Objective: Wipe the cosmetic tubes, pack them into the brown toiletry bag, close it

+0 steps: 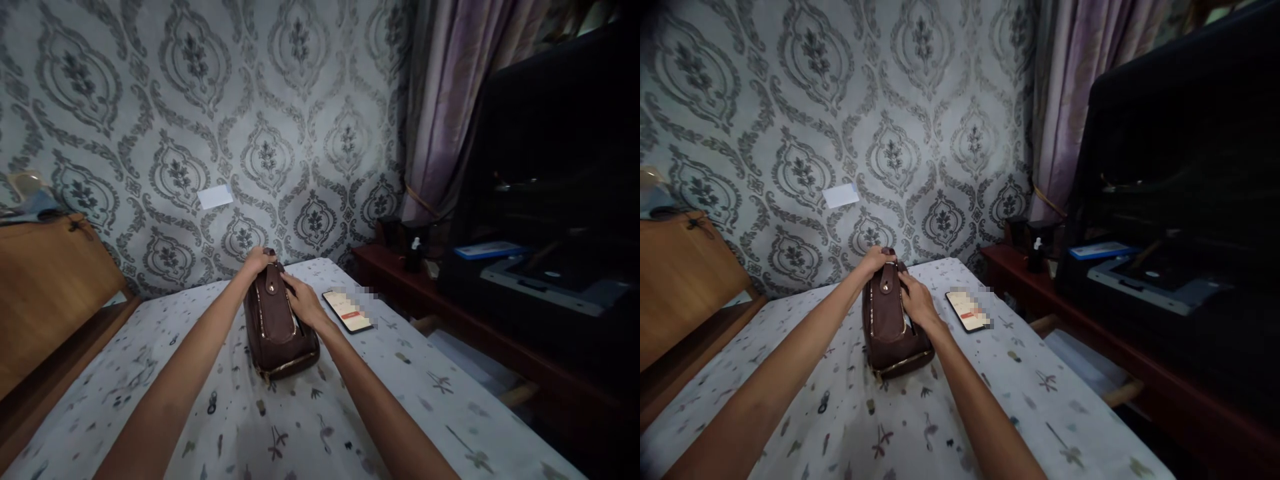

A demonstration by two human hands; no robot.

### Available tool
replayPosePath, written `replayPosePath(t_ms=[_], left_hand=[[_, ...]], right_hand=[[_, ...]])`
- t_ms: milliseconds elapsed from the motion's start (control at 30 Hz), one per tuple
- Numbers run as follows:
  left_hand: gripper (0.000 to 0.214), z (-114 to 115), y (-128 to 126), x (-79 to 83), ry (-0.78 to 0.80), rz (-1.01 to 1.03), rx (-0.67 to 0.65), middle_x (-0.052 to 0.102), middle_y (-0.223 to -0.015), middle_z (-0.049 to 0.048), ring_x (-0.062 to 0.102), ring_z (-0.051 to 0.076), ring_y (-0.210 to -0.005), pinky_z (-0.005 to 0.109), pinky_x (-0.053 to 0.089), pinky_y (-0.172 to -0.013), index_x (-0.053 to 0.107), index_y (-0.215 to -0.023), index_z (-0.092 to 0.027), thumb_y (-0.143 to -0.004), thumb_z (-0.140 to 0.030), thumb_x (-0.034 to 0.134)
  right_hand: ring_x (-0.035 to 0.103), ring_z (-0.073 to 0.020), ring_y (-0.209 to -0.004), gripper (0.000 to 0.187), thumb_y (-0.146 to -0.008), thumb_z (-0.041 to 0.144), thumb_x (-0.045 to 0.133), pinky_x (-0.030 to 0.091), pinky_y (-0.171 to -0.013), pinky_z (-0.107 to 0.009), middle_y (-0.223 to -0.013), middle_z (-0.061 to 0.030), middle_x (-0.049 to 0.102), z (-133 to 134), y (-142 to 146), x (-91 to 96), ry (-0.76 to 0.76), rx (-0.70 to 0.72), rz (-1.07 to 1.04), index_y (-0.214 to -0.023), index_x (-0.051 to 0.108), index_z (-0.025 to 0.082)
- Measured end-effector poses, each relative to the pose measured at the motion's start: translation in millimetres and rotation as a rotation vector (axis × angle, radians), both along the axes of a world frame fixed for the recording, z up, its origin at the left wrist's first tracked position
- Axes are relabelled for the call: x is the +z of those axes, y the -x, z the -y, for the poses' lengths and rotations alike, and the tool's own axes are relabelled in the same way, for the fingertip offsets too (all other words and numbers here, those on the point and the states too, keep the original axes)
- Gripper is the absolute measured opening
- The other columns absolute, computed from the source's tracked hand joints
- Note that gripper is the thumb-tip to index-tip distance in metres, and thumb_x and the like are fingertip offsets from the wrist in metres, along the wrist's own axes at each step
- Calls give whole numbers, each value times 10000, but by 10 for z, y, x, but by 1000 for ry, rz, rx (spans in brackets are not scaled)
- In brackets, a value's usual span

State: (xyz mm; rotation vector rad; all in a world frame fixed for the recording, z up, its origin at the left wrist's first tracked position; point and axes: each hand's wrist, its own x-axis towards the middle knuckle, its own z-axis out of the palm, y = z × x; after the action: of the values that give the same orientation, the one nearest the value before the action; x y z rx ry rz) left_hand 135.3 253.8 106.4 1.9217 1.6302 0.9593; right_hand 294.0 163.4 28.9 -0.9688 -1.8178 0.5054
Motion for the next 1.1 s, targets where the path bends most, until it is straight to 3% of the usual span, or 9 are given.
replayPosePath(t_ms=[100, 233, 367, 600, 767, 933, 1100], left_hand=[[225, 33, 4, 1, 54, 74, -20, 649, -893, 22, 624, 136, -737, 300, 542, -666, 631, -964, -127, -917, -346, 610], [235, 74, -1, -3, 104, 179, -66, 620, -740, -14, 581, 106, -609, 266, 508, -597, 623, -859, -129, -904, -359, 621], [252, 105, 26, 5, 98, 280, -101, 584, -580, -26, 550, 124, -523, 266, 451, -552, 610, -693, -158, -742, -369, 739], [268, 248, 425, 16, -10, 345, -86, 611, -619, -10, 533, 135, -595, 244, 379, -571, 663, -703, -170, -580, -395, 740], [248, 342, 639, -110, -52, 323, -48, 572, -581, -18, 517, 138, -609, 253, 388, -602, 649, -626, -164, -604, -406, 699], [209, 282, 595, -215, -108, 289, -14, 543, -551, -38, 513, 140, -619, 248, 360, -598, 641, -588, -166, -609, -362, 711], [205, 299, 550, -312, -169, 294, 33, 510, -546, -54, 498, 133, -606, 254, 355, -611, 602, -589, -171, -672, -328, 704]], right_hand=[[490, -235, -1348, 488, -865, 154, 483, 349, -1156, -435, -1409, -43, 573, 10, 8, 5, -8, 9, -23, -1334, 590, 238], [512, -231, -1327, 493, -854, 154, 493, 360, -1147, -430, -1388, -28, 594, -2, 18, 2, -9, 30, -53, -1326, 594, 255], [513, -232, -1327, 473, -864, 216, 498, 358, -1147, -436, -1391, -29, 591, -14, 0, -7, 17, 42, -97, -1326, 593, 253], [491, -259, -1342, 500, -817, 252, 572, 345, -1151, -458, -1412, -53, 572, 62, -34, -20, 10, 118, -180, -1316, 604, 243], [453, -260, -1369, 497, -823, 255, 552, 333, -1161, -444, -1429, -75, 552, 247, -2, -56, -40, 58, -145, -1316, 607, 232], [458, -262, -1362, 484, -826, 253, 539, 353, -1147, -430, -1434, -126, 536, 438, 30, -83, -72, -56, -104, -1300, 618, 190], [489, -275, -1337, 459, -823, 260, 539, 373, -1132, -444, -1415, -133, 555, 439, 53, -117, -91, -73, -146, -1261, 648, 179]])
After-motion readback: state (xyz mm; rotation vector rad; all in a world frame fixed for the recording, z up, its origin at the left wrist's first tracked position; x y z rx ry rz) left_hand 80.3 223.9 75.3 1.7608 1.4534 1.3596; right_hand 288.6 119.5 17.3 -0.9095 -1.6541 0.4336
